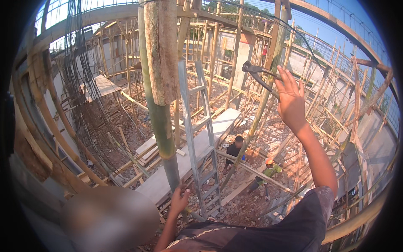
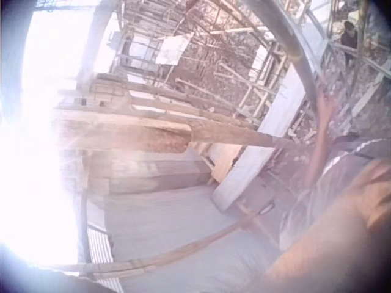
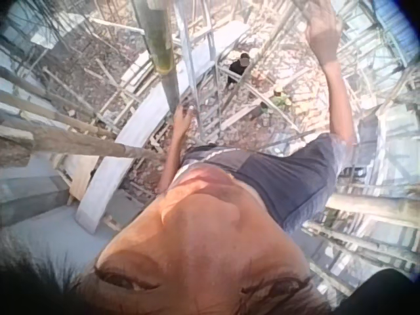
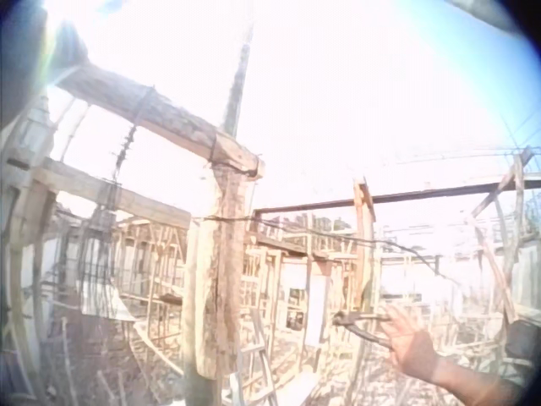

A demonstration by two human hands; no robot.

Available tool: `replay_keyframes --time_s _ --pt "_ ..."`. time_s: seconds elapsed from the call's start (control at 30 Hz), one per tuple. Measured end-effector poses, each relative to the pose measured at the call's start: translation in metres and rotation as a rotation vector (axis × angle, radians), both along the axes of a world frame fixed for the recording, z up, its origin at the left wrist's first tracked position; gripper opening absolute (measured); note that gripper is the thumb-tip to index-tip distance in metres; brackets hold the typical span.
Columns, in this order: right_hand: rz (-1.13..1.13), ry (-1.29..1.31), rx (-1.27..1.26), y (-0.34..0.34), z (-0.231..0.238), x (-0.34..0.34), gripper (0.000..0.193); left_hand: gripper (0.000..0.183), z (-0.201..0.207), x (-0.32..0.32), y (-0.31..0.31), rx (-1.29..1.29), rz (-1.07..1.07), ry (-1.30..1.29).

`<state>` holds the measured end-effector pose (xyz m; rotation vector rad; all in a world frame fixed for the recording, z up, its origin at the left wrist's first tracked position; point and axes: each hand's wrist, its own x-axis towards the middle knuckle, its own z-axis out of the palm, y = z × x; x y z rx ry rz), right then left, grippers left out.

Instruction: The person secures bamboo poles to a metal scaffolding frame using wire and pliers. They wrap wire around the poles and twist it to fasten the connection, repeating the process at multiple points on the structure.

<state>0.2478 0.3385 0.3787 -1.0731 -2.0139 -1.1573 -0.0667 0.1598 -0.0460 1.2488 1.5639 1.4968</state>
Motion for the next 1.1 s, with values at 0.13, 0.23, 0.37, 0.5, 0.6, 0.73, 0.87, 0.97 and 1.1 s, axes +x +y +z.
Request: replay_keyframes --time_s 0.13,0.23,0.37,0.5,0.6,0.73,0.87,0.97,1.1 --pt "-0.151 -0.07 0.33 0.021 0.082 -0.043 0.044 0.041 -0.039 -0.006 -0.018 -0.053 0.117 -0.038" --pt "-0.204 -0.034 0.457 0.029 0.117 -0.076 0.036 0.041 -0.036 -0.007 -0.028 -0.106 0.133 0.012" --pt "-0.087 0.012 0.529 0.018 0.143 -0.107 0.04 0.039 -0.027 -0.004 -0.041 -0.131 0.135 -0.088" --pt "-0.023 0.077 0.597 0.006 0.155 -0.12 0.036 0.036 -0.026 -0.002 -0.047 -0.179 0.165 -0.148" --pt "0.017 0.069 0.591 -0.021 0.151 -0.134 0.028 0.035 -0.04 -0.008 -0.05 -0.151 0.177 -0.163" --pt "-0.054 -0.012 0.513 -0.028 0.16 -0.125 0.015 0.035 -0.064 -0.011 -0.049 -0.176 0.175 -0.134" --pt "-0.04 -0.015 0.57 -0.035 0.153 -0.134 0.012 0.039 -0.054 -0.009 -0.053 -0.197 0.136 -0.109" --pt "-0.032 0.021 0.596 -0.04 0.149 -0.138 0.015 0.039 -0.074 -0.007 -0.054 -0.172 0.159 -0.062" --pt "-0.063 0.021 0.35 -0.042 0.153 -0.13 0.023 0.04 -0.072 -0.003 -0.062 -0.233 0.167 -0.069"
